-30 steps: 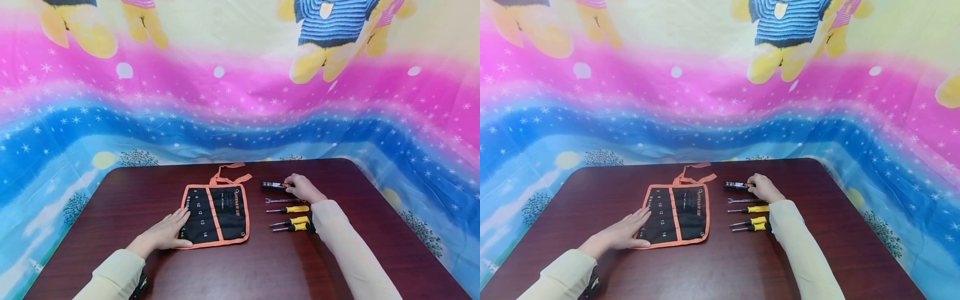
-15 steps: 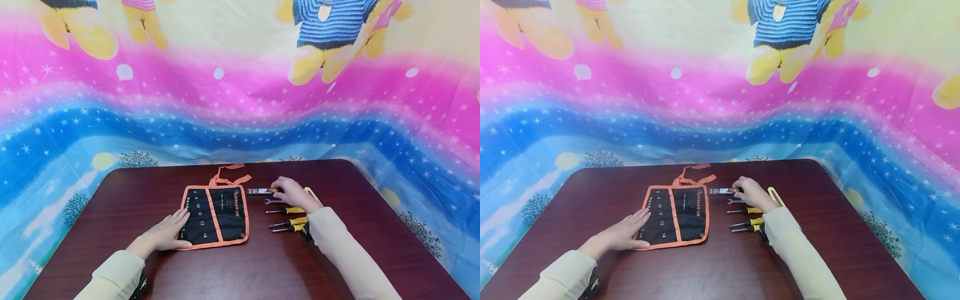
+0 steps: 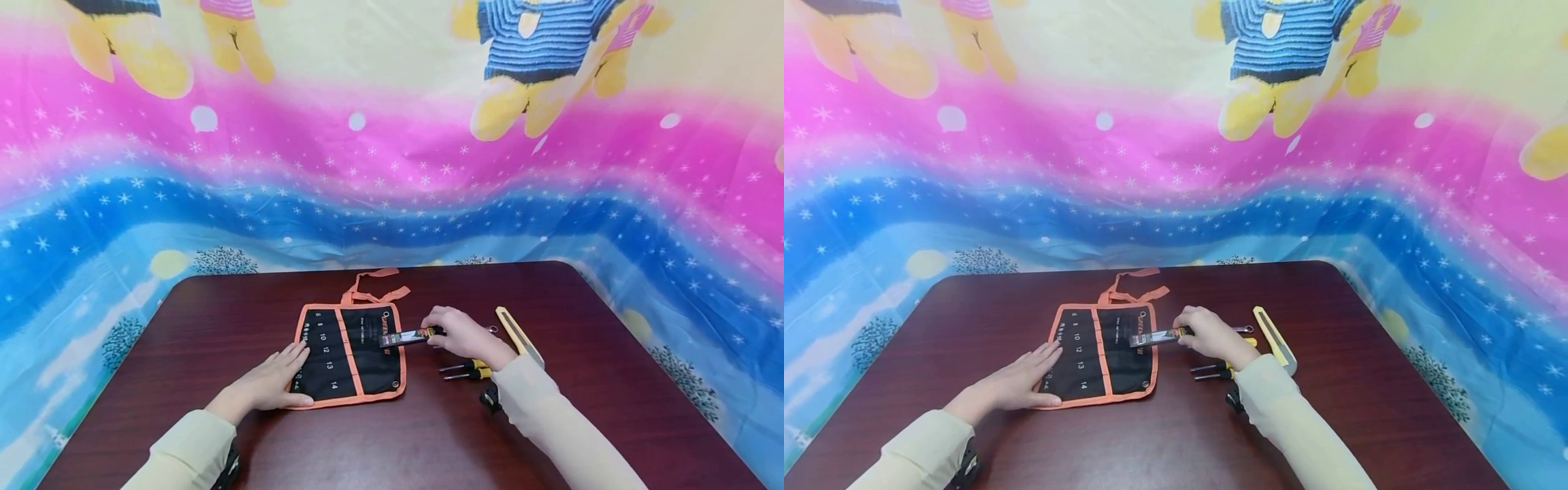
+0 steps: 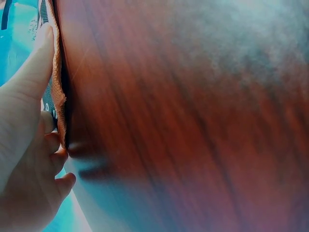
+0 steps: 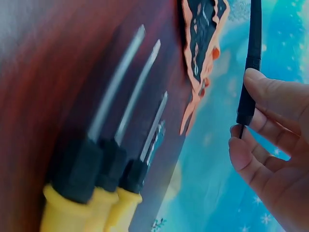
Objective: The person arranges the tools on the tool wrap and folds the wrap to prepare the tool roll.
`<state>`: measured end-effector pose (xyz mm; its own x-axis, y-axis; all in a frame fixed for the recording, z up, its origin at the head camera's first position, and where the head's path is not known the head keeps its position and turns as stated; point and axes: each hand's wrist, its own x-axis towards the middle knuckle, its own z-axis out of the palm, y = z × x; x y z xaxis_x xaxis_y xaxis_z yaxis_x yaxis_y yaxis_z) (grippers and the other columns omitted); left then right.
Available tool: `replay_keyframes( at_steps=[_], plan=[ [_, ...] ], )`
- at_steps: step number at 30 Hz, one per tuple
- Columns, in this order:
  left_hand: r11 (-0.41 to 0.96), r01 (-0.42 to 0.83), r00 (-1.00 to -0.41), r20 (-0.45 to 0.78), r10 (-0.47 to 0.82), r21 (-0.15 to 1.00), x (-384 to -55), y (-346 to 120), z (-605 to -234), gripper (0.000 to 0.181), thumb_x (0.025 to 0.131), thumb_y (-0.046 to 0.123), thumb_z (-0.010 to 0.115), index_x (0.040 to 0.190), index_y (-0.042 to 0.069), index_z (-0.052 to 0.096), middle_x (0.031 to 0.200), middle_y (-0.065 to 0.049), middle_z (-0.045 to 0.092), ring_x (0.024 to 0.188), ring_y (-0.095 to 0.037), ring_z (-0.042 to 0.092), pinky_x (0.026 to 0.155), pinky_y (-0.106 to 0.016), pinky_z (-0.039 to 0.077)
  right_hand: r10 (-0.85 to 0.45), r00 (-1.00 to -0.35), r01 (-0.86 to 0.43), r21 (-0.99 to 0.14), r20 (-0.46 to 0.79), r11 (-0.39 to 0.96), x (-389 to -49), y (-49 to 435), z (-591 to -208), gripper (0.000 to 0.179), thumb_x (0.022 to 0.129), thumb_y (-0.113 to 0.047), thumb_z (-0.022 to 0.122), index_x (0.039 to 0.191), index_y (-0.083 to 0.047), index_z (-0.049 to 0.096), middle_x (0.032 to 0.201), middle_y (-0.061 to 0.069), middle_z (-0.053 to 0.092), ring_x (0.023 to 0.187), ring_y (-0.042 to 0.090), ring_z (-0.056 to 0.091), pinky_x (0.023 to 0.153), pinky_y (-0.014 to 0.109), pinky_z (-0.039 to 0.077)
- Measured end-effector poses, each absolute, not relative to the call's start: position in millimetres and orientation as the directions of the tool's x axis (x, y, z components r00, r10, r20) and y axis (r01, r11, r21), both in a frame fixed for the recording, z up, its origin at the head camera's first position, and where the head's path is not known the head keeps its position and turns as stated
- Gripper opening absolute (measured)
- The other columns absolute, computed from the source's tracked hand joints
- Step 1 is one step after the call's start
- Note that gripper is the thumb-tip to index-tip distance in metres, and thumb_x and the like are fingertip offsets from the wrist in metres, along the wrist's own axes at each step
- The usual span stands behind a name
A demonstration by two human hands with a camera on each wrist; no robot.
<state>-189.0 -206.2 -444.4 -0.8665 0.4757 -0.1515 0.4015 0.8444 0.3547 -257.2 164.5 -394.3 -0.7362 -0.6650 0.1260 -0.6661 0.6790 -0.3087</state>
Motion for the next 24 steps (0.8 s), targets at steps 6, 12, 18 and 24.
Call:
replay_keyframes(
  at_steps=[6,12,18,24],
  plan=[
    [0.848,0.395,-0.87,-0.152,0.469,0.353,-188,-205,-444,0.096,0.077,0.058,0.063,0.142,-0.005,0.028,0.147,-0.022,0.021,0.135,-0.038,0.016,0.105,-0.053,0.018,-0.682,-0.725,-0.675,-0.301,0.101,0.673,-248,156,-403,0.017,0.082,-0.012,0.07,0.099,-0.011,0.068,0.092,-0.004,0.057,0.083,0.015,0.054,0.072,0.03,0.048],
    [0.848,0.391,-0.874,-0.146,0.464,0.359,-187,-205,-443,0.096,0.077,0.057,0.064,0.141,-0.005,0.029,0.147,-0.022,0.021,0.134,-0.038,0.016,0.105,-0.053,0.017,-0.694,-0.719,-0.668,-0.328,0.053,0.668,-242,149,-411,0.019,0.082,-0.013,0.07,0.101,-0.012,0.069,0.092,-0.005,0.058,0.086,0.013,0.054,0.075,0.028,0.048],
    [0.846,0.393,-0.87,-0.151,0.469,0.362,-188,-205,-444,0.096,0.077,0.057,0.063,0.142,-0.005,0.028,0.147,-0.022,0.02,0.135,-0.037,0.016,0.105,-0.053,0.017,-0.701,-0.713,-0.672,-0.309,0.025,0.673,-236,143,-415,0.019,0.081,-0.014,0.072,0.1,-0.013,0.07,0.089,-0.006,0.057,0.081,0.009,0.051,0.074,0.026,0.047],
    [0.839,0.392,-0.866,-0.155,0.475,0.377,-188,-206,-443,0.095,0.078,0.056,0.063,0.142,-0.005,0.027,0.147,-0.023,0.02,0.135,-0.038,0.015,0.105,-0.053,0.016,-0.716,-0.698,-0.683,-0.31,0.011,0.661,-231,138,-413,0.02,0.079,-0.013,0.073,0.099,-0.011,0.07,0.088,-0.004,0.058,0.08,0.011,0.052,0.072,0.026,0.047]
  ],
)
